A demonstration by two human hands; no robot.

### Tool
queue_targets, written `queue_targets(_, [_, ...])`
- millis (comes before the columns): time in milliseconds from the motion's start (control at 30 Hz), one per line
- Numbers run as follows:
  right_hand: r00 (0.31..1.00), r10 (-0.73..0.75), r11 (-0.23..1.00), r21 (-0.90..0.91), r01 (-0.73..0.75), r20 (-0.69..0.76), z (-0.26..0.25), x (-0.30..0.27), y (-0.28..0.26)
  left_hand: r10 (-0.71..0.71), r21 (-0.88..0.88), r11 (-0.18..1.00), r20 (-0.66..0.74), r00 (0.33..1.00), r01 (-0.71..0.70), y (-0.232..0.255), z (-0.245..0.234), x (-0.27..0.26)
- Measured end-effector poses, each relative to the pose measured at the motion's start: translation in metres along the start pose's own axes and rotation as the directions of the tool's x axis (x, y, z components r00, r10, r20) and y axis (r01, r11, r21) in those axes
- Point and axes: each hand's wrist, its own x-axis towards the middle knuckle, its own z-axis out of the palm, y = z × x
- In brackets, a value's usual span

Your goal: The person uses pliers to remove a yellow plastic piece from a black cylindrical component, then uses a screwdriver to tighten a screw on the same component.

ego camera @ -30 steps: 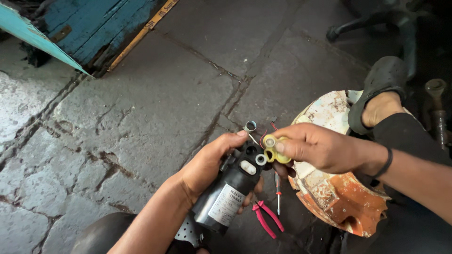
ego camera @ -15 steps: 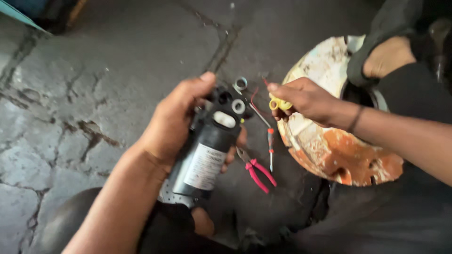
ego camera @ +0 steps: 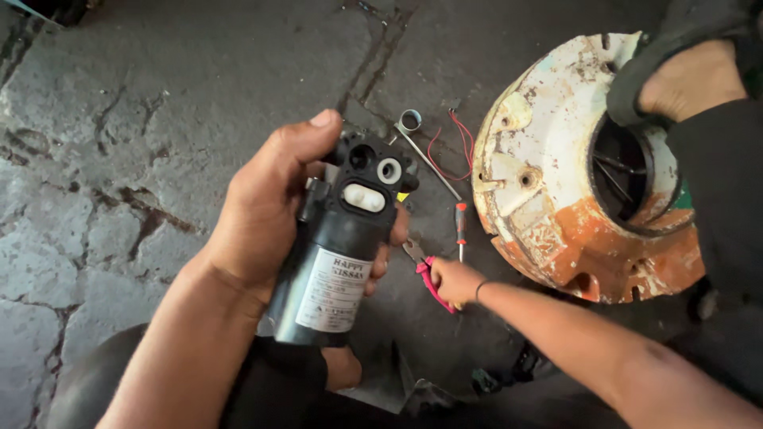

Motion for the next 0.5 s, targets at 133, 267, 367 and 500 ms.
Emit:
queue_targets(133, [0.989, -0.146, 0.934, -0.328, 0.141, 0.011, 0.034, 0.001, -0.002, -0.008, -0.007, 1.000, -0.018, 1.000, 0.008, 0.000, -0.002, 0.003])
queue_targets(267, [0.990, -0.068, 0.857, -0.515, -0.007, -0.127, 0.045, 0.001, -0.001, -0.016, -0.043, 0.999, -0.024, 1.000, 0.015, 0.000, -0.003, 0.004])
queue_targets(367, [0.980, -0.020, 0.875, -0.478, -0.079, -0.198, 0.024, 0.009, 0.004, 0.003, -0.012, 1.000, -0.029, 1.000, -0.004, 0.001, -0.004, 0.004])
queue_targets(500, [0.974, 0.004, 0.978, -0.201, -0.050, -0.225, -0.002, 0.014, 0.014, 0.005, -0.027, 1.000, -0.028, 1.000, -0.006, 0.000, -0.004, 0.006])
